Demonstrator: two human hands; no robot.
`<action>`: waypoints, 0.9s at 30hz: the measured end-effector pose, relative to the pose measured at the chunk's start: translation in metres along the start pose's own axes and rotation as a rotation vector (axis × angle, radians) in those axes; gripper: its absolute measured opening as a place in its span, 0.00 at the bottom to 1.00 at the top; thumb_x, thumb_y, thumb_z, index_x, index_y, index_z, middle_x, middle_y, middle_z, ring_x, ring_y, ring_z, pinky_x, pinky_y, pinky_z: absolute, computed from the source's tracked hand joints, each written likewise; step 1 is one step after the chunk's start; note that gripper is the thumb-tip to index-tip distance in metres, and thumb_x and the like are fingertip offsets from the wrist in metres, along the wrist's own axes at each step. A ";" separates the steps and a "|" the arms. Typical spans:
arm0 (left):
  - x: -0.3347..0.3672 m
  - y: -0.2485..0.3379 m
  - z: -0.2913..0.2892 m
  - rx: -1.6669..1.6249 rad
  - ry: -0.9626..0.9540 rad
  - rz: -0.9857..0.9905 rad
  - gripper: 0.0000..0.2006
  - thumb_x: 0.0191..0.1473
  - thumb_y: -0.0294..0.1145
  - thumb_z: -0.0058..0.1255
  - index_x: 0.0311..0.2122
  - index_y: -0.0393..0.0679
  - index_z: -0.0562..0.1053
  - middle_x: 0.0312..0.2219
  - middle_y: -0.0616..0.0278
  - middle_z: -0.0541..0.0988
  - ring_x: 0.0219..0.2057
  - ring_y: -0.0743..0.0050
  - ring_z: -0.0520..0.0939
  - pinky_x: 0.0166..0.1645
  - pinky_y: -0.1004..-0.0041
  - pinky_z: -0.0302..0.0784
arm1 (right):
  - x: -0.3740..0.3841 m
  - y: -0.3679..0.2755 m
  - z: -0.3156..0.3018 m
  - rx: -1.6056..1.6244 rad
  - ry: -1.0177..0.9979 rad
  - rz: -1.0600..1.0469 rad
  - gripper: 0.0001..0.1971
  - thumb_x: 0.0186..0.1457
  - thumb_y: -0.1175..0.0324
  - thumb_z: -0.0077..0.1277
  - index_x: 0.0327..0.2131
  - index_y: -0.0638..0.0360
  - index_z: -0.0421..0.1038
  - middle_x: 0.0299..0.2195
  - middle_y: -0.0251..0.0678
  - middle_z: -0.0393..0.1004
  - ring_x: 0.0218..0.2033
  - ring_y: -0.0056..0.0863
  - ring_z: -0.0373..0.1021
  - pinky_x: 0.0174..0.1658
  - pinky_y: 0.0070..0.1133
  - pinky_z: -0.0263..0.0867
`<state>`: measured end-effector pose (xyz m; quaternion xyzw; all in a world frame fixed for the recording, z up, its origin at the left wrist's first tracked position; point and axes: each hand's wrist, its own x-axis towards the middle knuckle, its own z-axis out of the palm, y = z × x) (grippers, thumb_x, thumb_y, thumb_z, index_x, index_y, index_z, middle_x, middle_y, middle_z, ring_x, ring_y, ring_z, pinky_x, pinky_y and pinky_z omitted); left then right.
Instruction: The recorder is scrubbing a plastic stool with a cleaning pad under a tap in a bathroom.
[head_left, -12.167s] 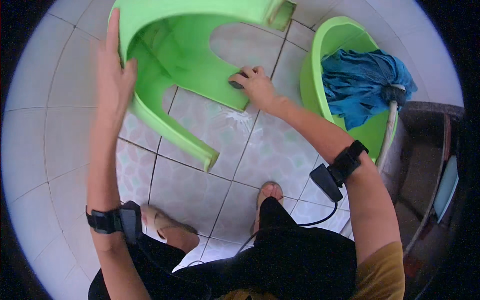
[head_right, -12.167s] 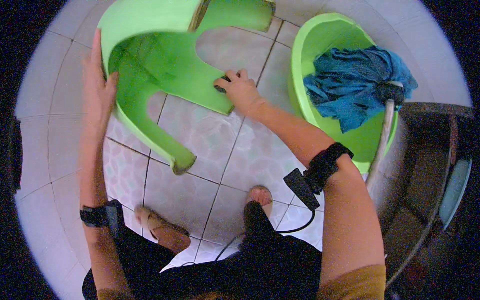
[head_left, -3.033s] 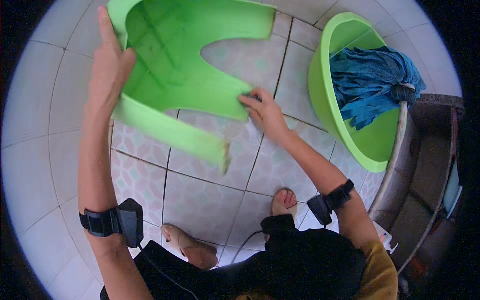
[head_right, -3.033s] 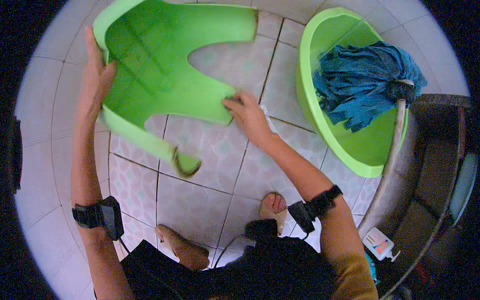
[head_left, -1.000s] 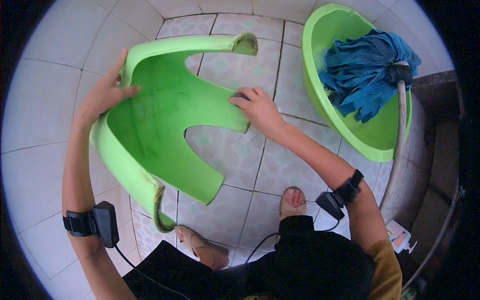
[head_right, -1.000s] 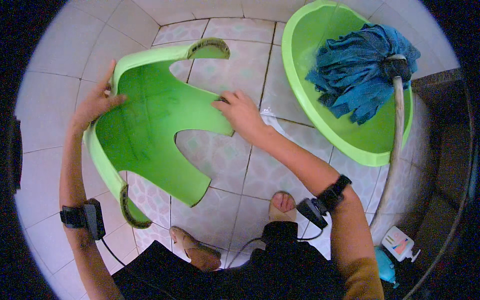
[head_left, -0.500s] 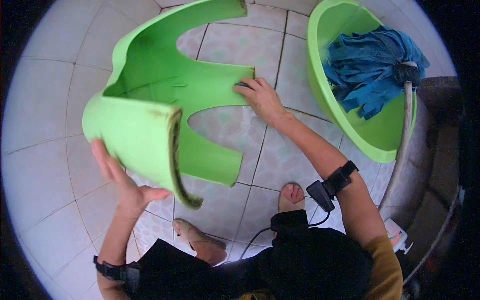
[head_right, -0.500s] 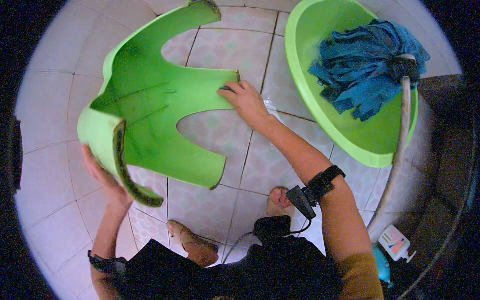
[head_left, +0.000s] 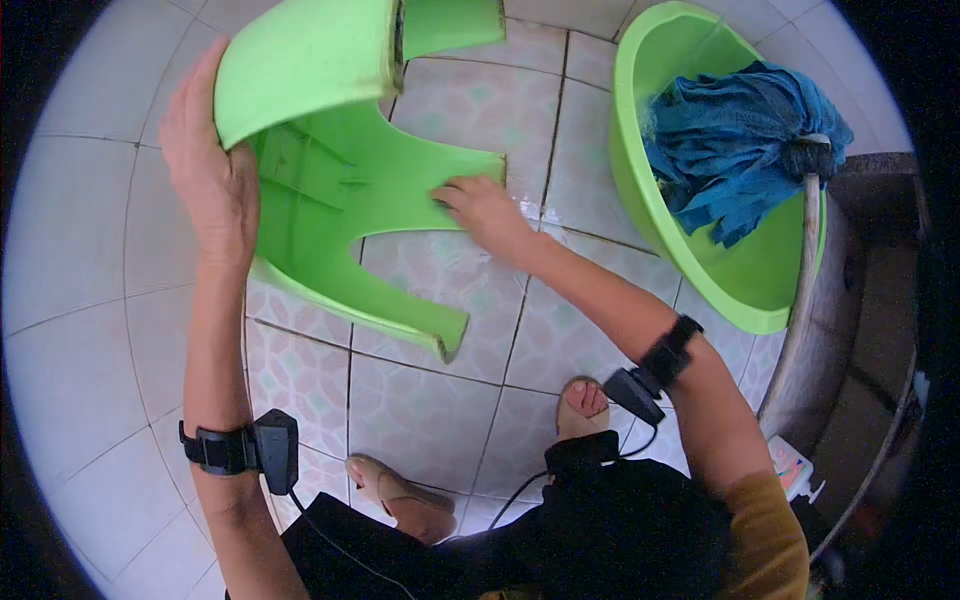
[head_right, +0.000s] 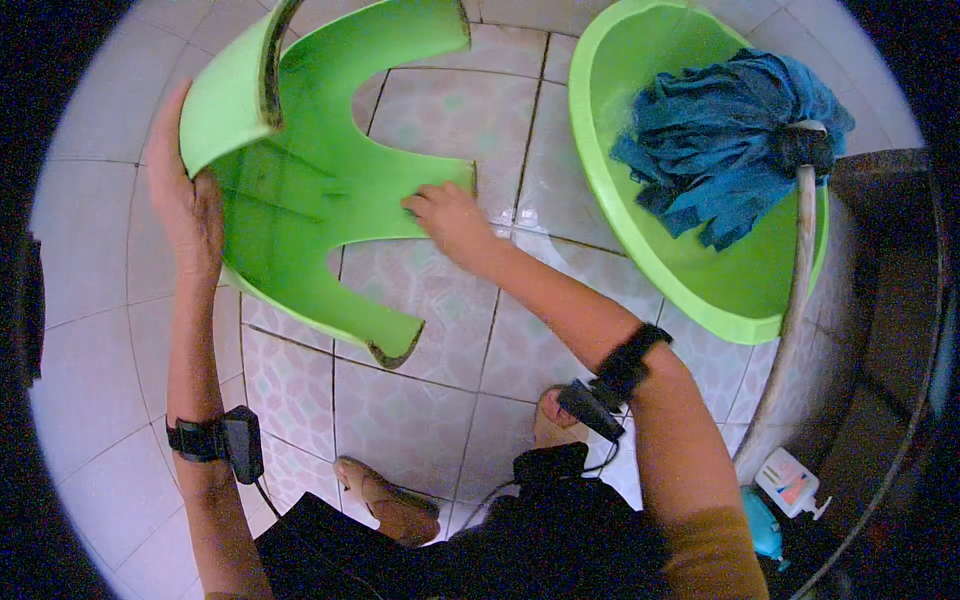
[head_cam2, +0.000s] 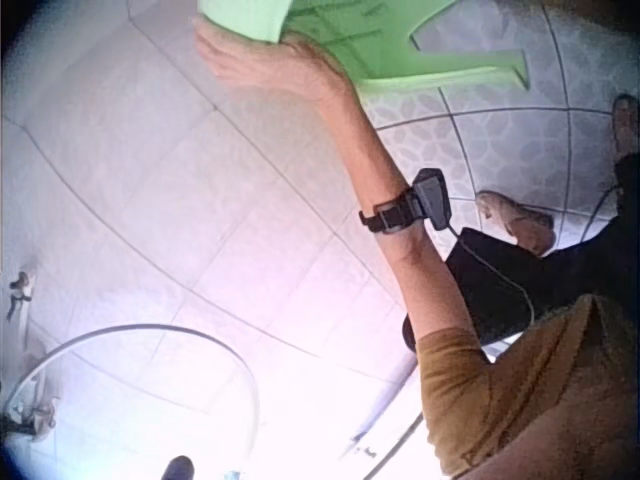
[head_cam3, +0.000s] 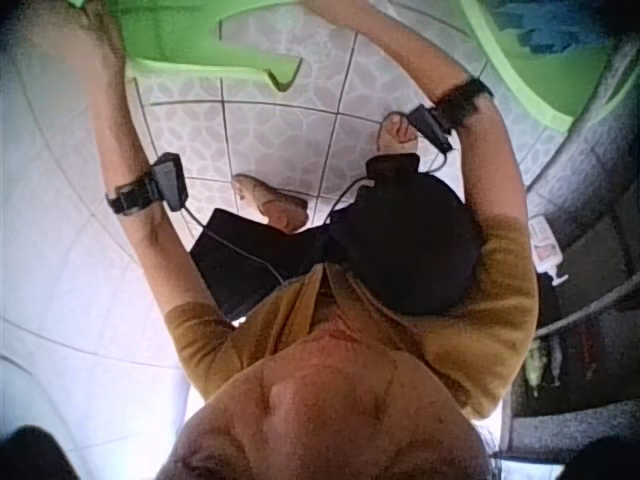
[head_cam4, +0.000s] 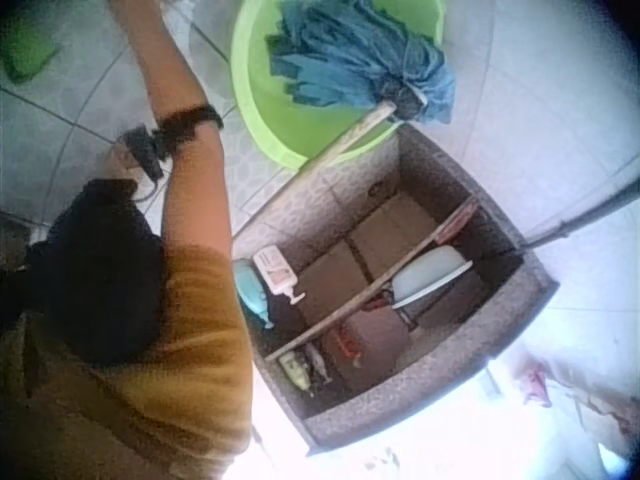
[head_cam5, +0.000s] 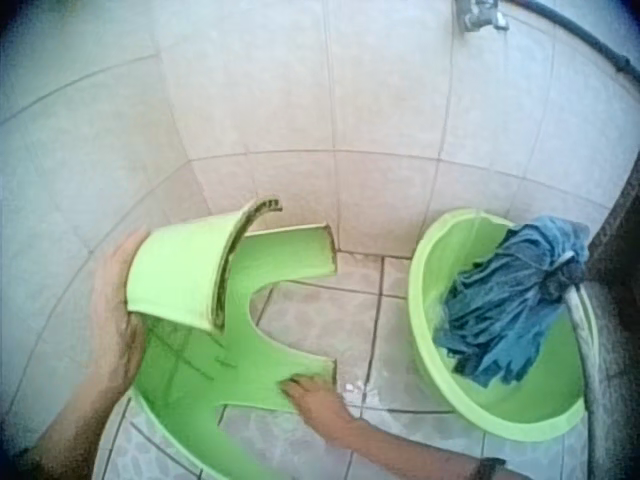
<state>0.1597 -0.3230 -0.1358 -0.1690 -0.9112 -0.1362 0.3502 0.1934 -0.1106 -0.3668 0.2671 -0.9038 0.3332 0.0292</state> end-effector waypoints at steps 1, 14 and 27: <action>0.003 0.002 0.009 -0.016 0.009 -0.015 0.30 0.37 0.13 0.35 0.51 0.42 0.65 0.46 0.51 0.71 0.50 0.54 0.67 0.55 0.64 0.58 | 0.014 -0.003 0.008 0.058 -0.036 -0.049 0.18 0.48 0.72 0.47 0.46 0.56 0.67 0.40 0.40 0.70 0.42 0.39 0.64 0.46 0.29 0.61; -0.017 -0.007 0.006 -0.405 0.141 -0.157 0.21 0.47 0.22 0.44 0.50 0.41 0.67 0.46 0.53 0.71 0.49 0.59 0.69 0.54 0.69 0.59 | -0.033 -0.010 -0.035 0.121 -0.044 0.008 0.15 0.49 0.69 0.48 0.42 0.59 0.69 0.37 0.37 0.72 0.38 0.36 0.66 0.43 0.28 0.61; 0.011 -0.005 0.013 -0.146 0.021 0.004 0.24 0.46 0.18 0.38 0.51 0.41 0.67 0.48 0.54 0.71 0.50 0.62 0.70 0.56 0.70 0.59 | -0.012 0.011 -0.030 -0.042 -0.050 -0.036 0.17 0.44 0.73 0.50 0.42 0.52 0.69 0.41 0.32 0.70 0.42 0.36 0.63 0.47 0.28 0.60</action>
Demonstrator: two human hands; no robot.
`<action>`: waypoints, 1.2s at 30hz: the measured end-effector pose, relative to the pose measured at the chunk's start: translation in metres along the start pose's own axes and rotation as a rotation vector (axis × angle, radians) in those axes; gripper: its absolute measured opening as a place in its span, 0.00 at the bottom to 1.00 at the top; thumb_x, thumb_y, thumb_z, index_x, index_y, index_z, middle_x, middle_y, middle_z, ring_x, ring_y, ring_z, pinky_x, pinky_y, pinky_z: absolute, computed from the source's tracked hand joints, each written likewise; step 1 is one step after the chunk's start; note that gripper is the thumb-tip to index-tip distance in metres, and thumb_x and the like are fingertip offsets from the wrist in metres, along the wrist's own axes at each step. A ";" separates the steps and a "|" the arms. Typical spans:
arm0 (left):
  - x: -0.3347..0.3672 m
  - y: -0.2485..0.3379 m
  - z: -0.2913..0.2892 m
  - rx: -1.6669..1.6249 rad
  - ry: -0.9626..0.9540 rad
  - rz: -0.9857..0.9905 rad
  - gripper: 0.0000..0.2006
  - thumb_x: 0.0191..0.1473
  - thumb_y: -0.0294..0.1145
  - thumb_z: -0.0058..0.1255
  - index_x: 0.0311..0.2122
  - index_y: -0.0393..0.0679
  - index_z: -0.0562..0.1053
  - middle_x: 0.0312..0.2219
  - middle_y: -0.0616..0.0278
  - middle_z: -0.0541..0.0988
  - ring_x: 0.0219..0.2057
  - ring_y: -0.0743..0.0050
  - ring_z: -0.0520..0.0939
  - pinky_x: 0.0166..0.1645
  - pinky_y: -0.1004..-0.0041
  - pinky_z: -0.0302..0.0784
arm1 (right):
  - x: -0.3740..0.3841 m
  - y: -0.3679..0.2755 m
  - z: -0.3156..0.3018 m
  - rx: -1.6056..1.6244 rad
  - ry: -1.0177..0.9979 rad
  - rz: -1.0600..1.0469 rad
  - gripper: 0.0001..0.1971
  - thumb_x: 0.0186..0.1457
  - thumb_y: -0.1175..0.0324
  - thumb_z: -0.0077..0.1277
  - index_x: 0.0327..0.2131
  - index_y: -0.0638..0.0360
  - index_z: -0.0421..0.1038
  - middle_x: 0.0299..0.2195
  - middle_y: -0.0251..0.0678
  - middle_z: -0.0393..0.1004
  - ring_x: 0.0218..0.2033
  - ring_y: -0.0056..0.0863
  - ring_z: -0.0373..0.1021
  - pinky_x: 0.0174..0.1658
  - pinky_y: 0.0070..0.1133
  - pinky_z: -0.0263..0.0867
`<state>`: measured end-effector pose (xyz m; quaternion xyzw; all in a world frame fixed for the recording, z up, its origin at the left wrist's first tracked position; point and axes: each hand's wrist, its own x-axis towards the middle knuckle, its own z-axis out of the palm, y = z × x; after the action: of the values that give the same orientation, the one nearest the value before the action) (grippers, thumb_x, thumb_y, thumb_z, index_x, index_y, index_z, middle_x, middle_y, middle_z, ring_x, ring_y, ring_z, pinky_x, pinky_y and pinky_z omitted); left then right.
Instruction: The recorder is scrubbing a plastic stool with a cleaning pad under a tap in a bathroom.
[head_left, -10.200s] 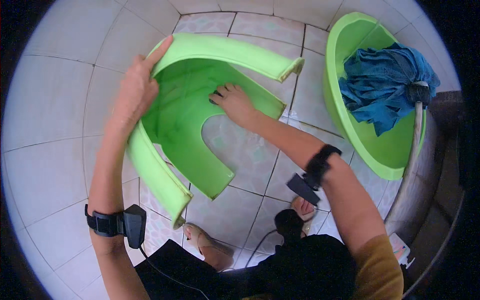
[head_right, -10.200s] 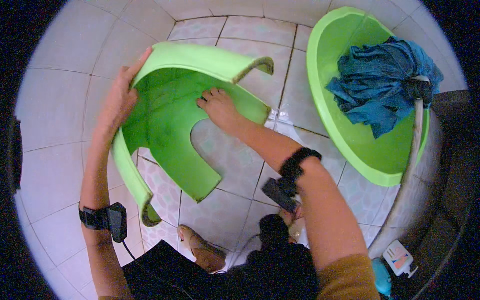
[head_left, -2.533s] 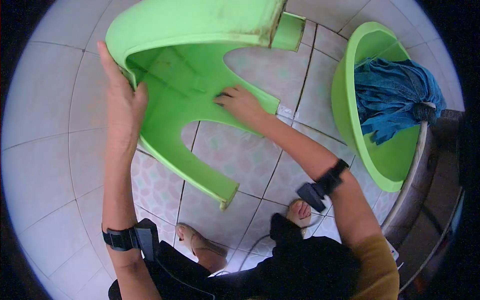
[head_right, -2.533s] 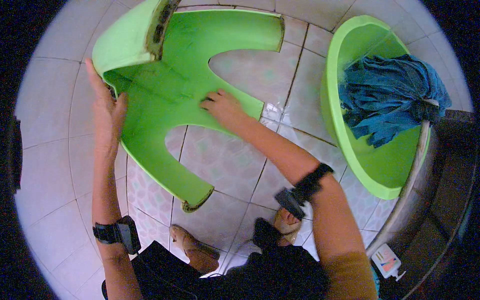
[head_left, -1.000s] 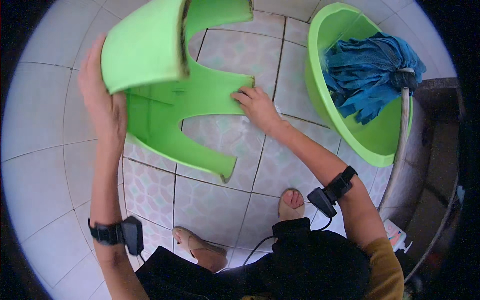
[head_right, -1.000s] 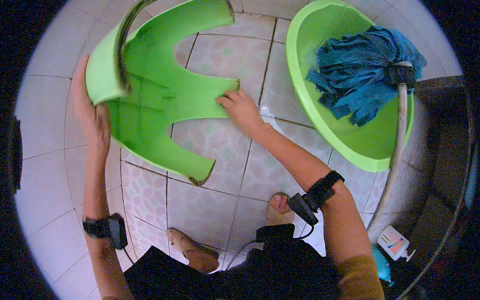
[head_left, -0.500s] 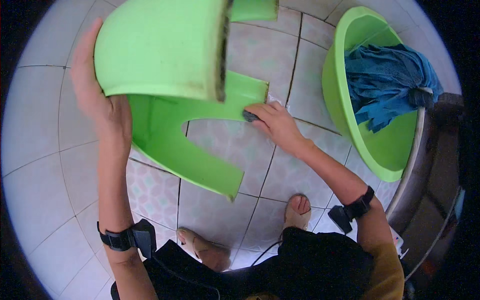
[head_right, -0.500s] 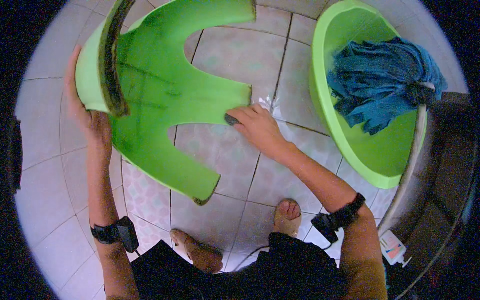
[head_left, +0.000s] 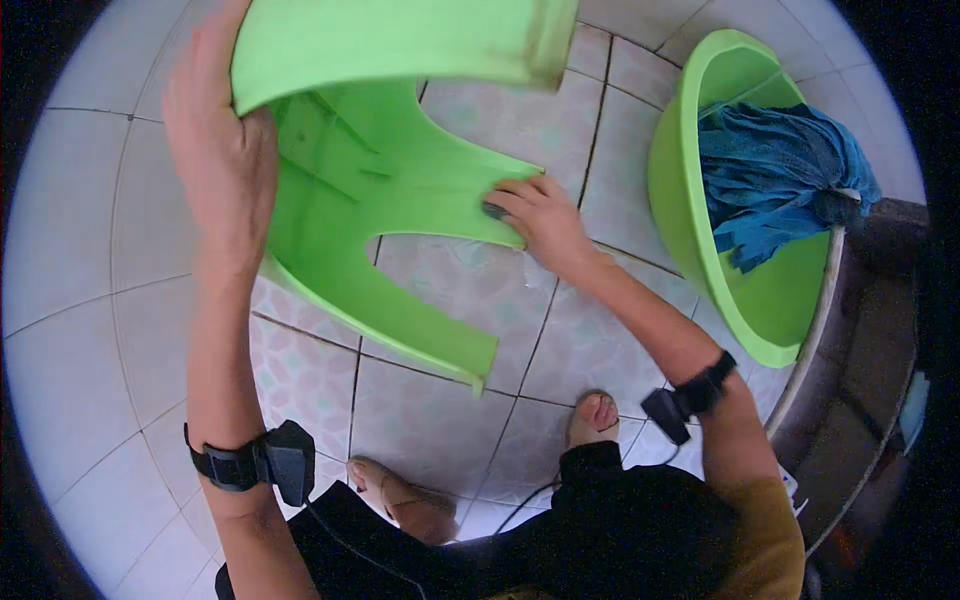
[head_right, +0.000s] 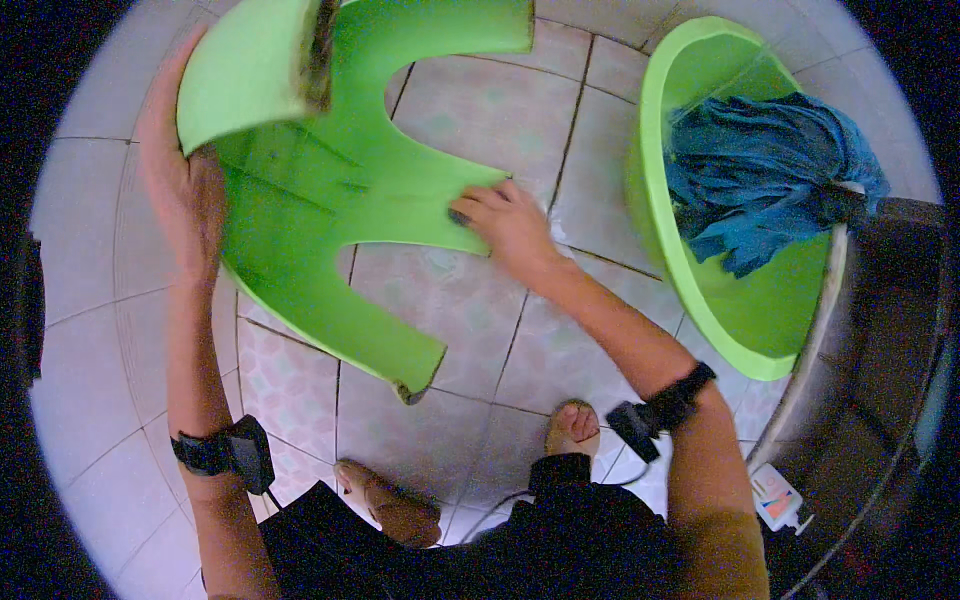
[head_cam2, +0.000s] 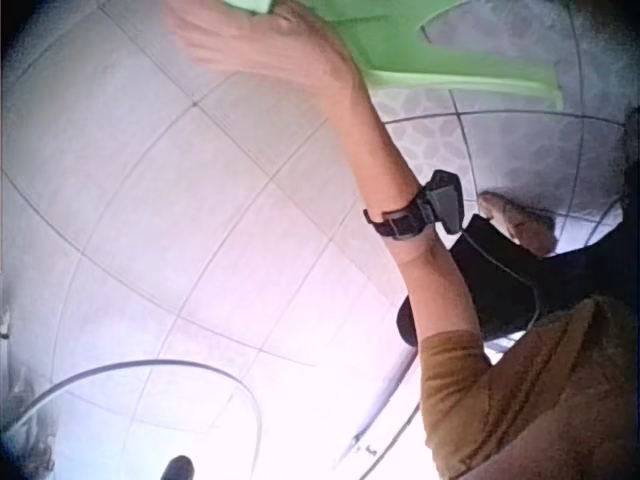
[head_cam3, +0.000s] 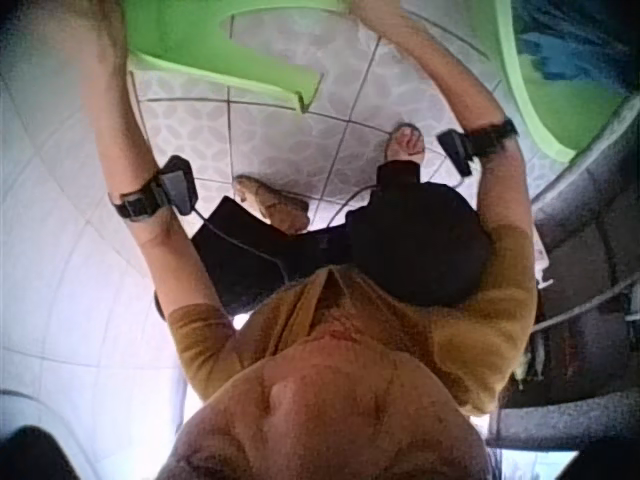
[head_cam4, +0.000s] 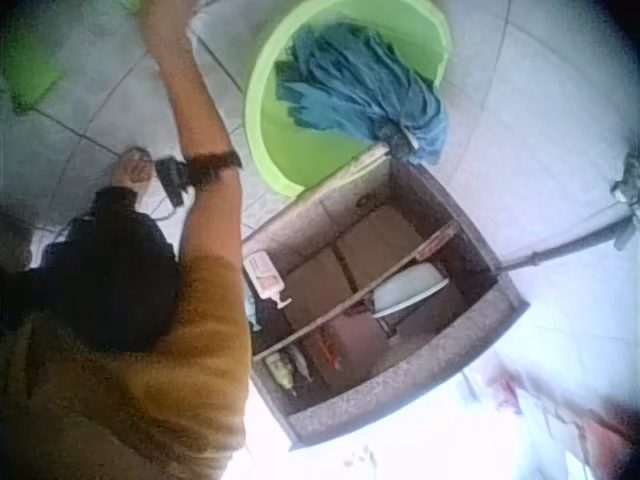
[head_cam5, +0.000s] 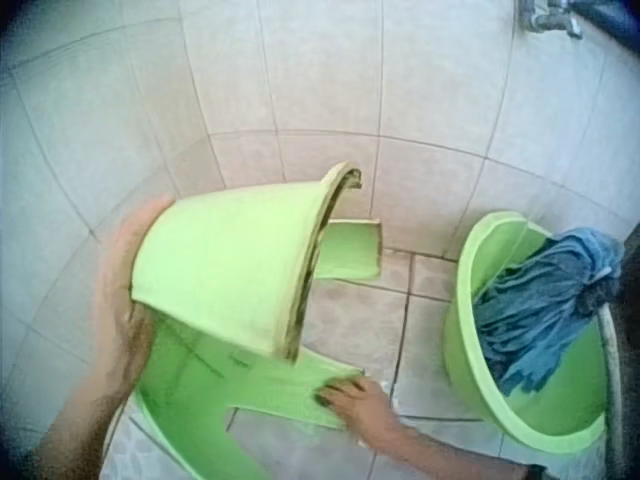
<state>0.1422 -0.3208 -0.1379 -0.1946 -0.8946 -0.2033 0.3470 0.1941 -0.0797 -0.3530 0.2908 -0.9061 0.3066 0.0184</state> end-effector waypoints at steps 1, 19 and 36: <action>0.002 -0.003 0.004 -0.034 -0.022 0.035 0.26 0.43 0.16 0.36 0.51 0.42 0.67 0.47 0.54 0.71 0.50 0.62 0.70 0.56 0.70 0.59 | -0.012 0.004 -0.011 -0.019 -0.017 0.019 0.19 0.43 0.74 0.51 0.43 0.52 0.69 0.41 0.31 0.70 0.42 0.37 0.63 0.47 0.28 0.60; 0.011 0.015 0.017 0.066 -0.092 -0.160 0.17 0.54 0.25 0.40 0.50 0.37 0.65 0.43 0.52 0.71 0.47 0.61 0.71 0.53 0.68 0.63 | -0.012 0.024 -0.019 -0.166 0.111 0.061 0.17 0.45 0.73 0.47 0.41 0.53 0.72 0.35 0.40 0.66 0.38 0.37 0.63 0.41 0.28 0.62; 0.029 -0.003 0.022 0.097 -0.045 0.136 0.28 0.38 0.13 0.34 0.49 0.41 0.68 0.44 0.50 0.73 0.47 0.53 0.71 0.55 0.67 0.60 | 0.123 0.001 0.056 0.070 0.171 -0.059 0.10 0.44 0.68 0.49 0.33 0.53 0.75 0.31 0.41 0.69 0.39 0.39 0.65 0.42 0.32 0.63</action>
<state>0.1091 -0.3062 -0.1327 -0.2423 -0.8957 -0.1315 0.3489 0.0995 -0.1742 -0.3735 0.2904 -0.8811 0.3611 0.0944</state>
